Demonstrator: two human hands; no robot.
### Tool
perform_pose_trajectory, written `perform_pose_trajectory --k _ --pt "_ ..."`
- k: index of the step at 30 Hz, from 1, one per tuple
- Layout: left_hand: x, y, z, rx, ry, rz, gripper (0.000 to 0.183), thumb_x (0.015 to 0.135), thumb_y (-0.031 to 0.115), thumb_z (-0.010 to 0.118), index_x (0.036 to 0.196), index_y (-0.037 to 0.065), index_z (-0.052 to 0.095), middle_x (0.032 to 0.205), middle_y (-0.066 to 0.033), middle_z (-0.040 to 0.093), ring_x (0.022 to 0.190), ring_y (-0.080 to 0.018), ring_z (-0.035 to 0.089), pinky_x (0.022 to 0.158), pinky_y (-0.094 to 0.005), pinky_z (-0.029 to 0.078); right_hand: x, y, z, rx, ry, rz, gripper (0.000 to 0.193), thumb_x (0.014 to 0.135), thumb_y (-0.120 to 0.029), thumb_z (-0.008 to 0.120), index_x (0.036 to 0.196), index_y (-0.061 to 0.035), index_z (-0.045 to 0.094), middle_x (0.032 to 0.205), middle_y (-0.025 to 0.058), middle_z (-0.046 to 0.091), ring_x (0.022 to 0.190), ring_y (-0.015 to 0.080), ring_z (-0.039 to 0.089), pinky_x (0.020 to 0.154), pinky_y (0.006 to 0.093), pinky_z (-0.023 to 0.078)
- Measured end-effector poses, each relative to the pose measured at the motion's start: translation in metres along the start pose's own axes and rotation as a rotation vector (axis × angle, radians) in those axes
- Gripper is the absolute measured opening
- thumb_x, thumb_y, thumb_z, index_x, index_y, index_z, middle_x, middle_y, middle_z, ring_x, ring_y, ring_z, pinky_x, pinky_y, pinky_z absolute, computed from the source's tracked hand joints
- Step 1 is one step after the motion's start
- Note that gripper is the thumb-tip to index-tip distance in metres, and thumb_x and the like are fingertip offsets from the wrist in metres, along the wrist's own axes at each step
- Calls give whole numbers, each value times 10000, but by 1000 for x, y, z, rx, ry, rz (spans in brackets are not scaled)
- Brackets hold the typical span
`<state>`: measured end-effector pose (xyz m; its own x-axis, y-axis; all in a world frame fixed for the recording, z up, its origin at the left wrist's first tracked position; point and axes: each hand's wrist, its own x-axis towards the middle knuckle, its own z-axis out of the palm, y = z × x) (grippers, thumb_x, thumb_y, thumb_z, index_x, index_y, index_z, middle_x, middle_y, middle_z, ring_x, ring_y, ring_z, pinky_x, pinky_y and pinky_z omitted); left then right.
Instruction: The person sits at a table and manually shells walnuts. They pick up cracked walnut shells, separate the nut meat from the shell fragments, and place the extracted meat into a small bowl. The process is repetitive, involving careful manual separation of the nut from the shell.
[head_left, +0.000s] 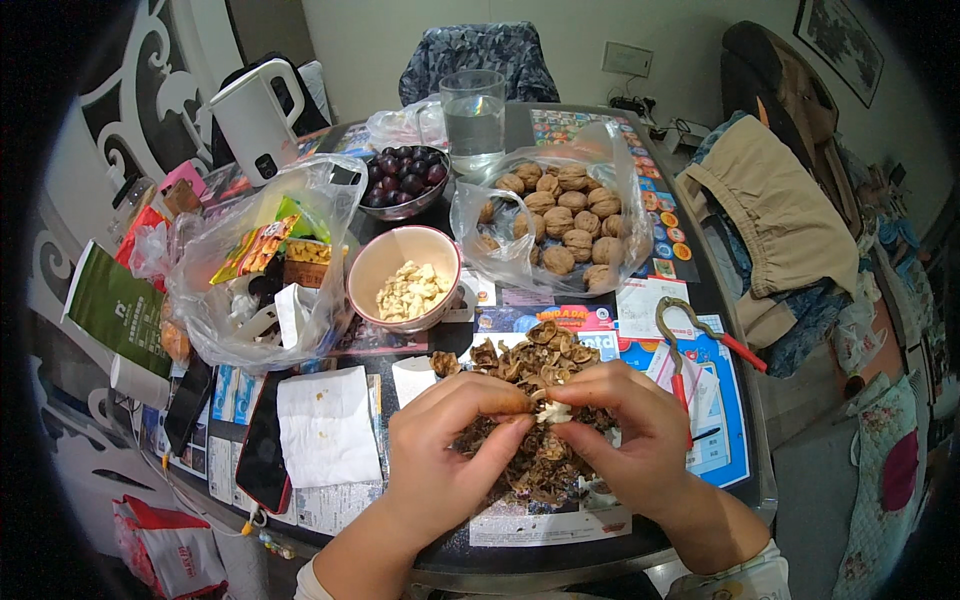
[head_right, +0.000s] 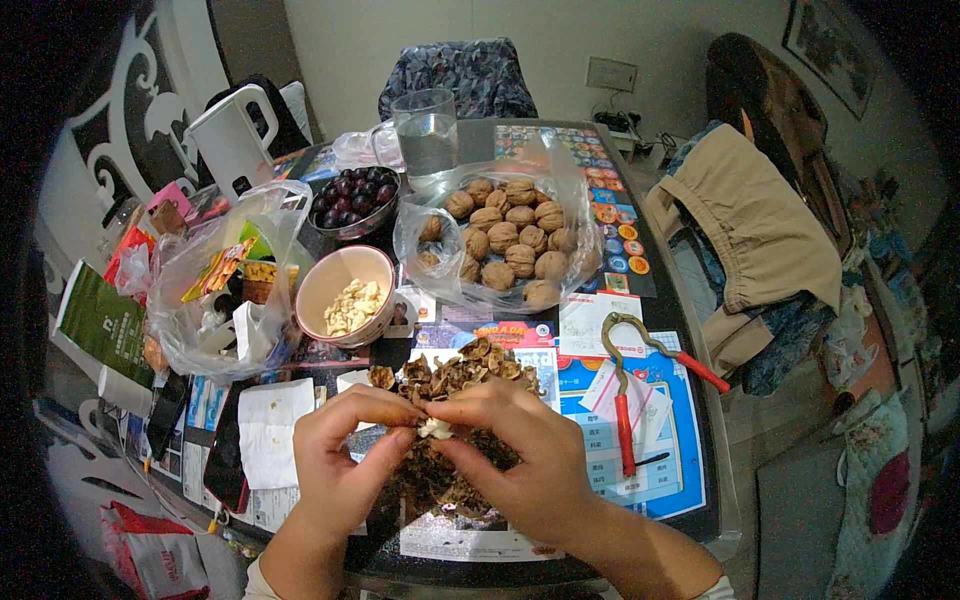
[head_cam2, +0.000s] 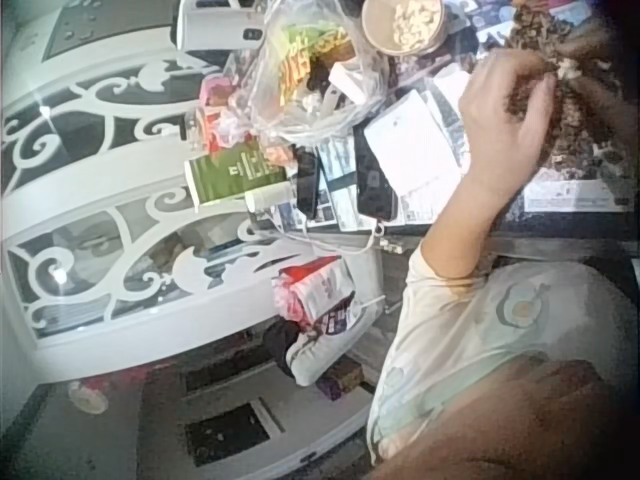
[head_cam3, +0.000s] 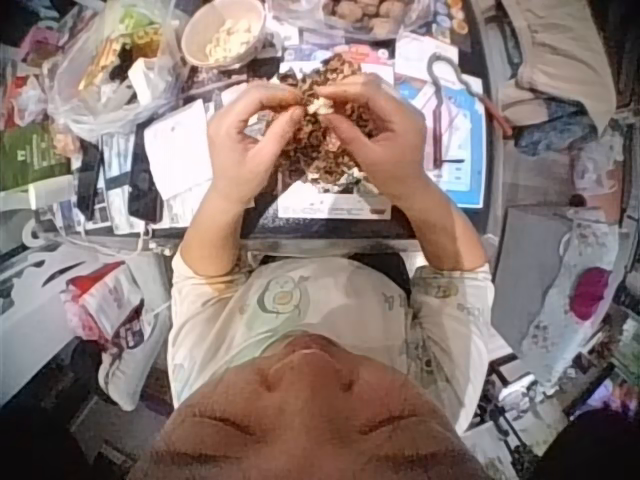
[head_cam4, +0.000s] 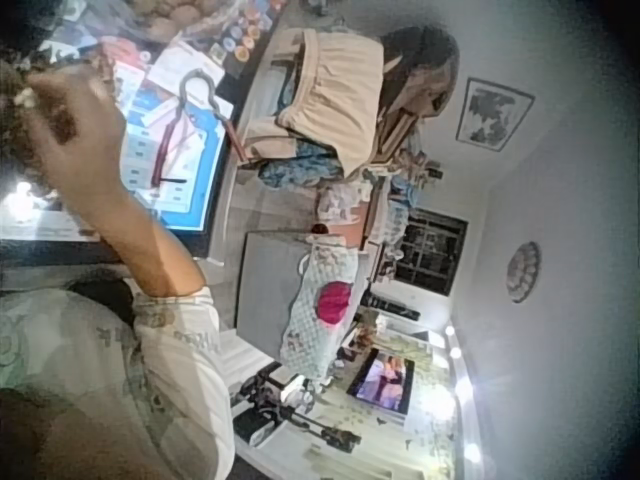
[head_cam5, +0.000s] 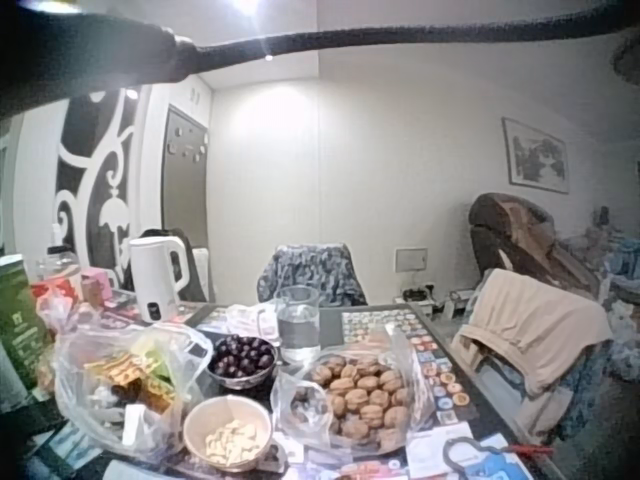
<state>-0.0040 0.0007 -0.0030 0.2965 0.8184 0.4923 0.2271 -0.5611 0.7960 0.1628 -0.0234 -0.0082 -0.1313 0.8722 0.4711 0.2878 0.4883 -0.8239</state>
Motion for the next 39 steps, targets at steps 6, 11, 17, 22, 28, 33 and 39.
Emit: perform_pose_trajectory --k 6,11,17,22,28,33,39 --pt "2 0 1 59 0 21 112 652 9 646 751 7 593 753 -94 601 672 -221 578 608 -282 452 4 -8 -4 -199 -39 -104 265 689 -28 631 947 -45 573 852 109 577 773 246 573 663 297 461" --pt "3 1 1 135 -17 68 118 642 3 648 751 14 604 750 -92 606 668 -231 575 606 -288 448 4 -5 -5 -252 -40 -207 265 678 -9 629 937 -22 573 837 100 572 745 239 568 634 304 458" --pt "3 -1 1 146 -14 72 113 645 1 640 752 21 611 751 -94 608 659 -230 572 600 -291 444 5 -6 -6 -235 -54 -180 269 675 -2 630 937 -20 575 841 98 572 744 232 568 628 300 457" --pt "3 0 1 140 -4 62 111 646 19 643 750 18 604 754 -93 605 664 -233 570 600 -298 443 5 -3 -6 -216 -66 -163 276 677 -7 630 947 -22 573 848 96 572 751 233 568 632 305 457" --pt "3 0 1 180 -31 89 115 639 13 640 748 17 605 752 -91 605 660 -236 567 598 -299 443 4 -4 -6 -225 -75 -156 268 685 -7 619 949 -24 575 847 92 563 735 232 563 617 315 451" --pt "3 0 0 190 -43 93 115 639 7 636 751 19 611 752 -91 607 657 -233 568 596 -296 444 4 -4 -5 -254 -73 -188 272 686 -2 613 954 -29 577 841 84 558 715 229 560 594 315 447" --pt "2 -2 1 101 -28 19 122 641 13 637 760 15 610 757 -93 608 662 -225 573 605 -288 448 4 -5 -6 -236 -75 -175 277 686 5 609 959 -30 576 841 87 558 712 234 559 599 310 451"
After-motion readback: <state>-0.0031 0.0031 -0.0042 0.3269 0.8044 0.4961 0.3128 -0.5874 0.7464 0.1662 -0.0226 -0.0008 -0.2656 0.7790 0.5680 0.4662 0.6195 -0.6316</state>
